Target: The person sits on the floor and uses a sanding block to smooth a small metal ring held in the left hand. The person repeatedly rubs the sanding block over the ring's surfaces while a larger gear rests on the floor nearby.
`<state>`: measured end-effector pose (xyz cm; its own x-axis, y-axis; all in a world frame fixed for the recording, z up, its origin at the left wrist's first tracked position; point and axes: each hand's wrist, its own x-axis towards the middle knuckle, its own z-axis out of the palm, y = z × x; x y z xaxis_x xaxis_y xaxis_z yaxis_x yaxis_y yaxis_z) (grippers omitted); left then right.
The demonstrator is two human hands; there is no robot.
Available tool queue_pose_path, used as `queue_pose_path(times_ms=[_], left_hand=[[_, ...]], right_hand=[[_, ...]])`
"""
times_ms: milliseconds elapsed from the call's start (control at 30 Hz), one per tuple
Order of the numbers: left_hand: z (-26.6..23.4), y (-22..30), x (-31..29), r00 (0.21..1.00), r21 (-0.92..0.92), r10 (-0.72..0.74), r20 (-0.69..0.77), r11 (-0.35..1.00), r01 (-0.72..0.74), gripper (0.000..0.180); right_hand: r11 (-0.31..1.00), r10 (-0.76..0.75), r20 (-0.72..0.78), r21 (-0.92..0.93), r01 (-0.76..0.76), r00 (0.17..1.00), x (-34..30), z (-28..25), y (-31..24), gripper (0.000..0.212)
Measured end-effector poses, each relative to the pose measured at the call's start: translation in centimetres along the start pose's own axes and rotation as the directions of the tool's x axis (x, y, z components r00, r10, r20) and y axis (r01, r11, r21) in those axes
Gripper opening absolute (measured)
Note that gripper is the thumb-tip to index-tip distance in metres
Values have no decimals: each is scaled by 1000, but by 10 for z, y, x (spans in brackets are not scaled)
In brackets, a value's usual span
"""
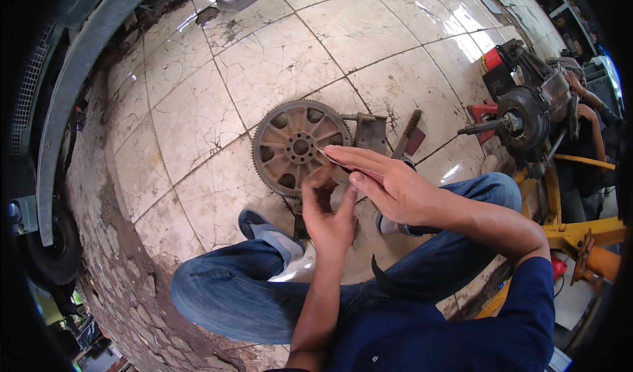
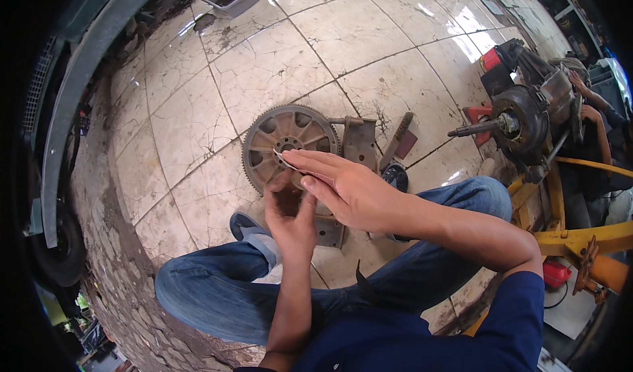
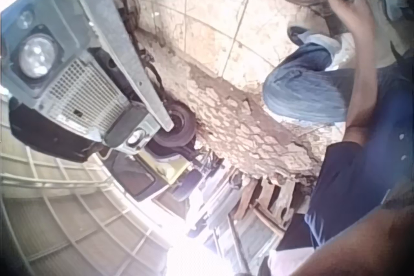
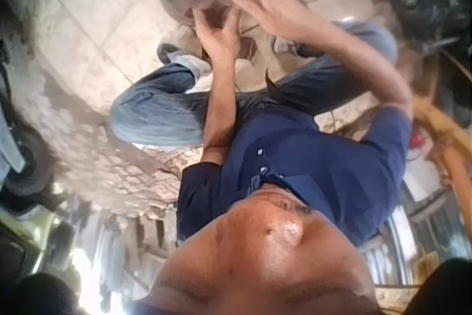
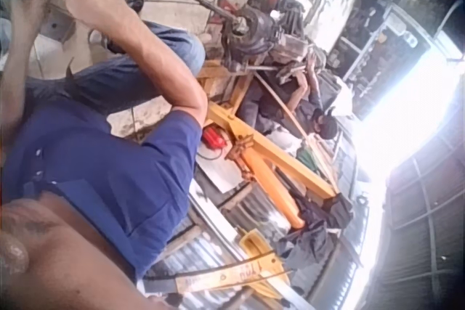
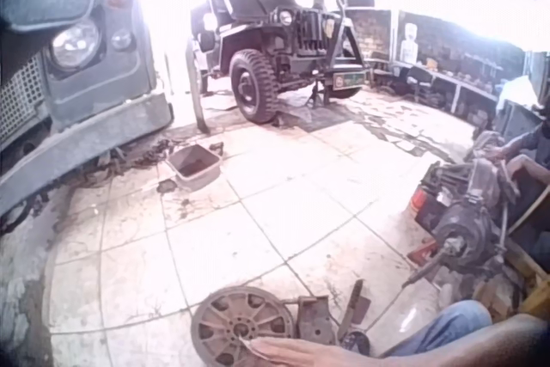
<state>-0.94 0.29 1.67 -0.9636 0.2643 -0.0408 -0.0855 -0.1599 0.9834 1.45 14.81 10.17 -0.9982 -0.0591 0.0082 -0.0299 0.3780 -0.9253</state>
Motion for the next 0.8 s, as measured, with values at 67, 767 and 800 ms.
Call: queue_pose_path(times_ms=[67, 767, 800], left_hand=[[2, 6, 6, 997, -97, -58, -60, 994, 52, 47], [-3, 10, -2, 915, -616, -328, 235, 678, 401, 42], [-2, 12, -3, 913, -617, -332, 238, 674, 406, 42]], right_hand=[[999, -14, -10, 50, 14, 1000, -2, 4, 5, 43], [796, -259, 145, -528, 296, 955, 2, 3, 9, 55], [798, -250, 134, -532, 283, 959, 3, 1, 9, 55]])
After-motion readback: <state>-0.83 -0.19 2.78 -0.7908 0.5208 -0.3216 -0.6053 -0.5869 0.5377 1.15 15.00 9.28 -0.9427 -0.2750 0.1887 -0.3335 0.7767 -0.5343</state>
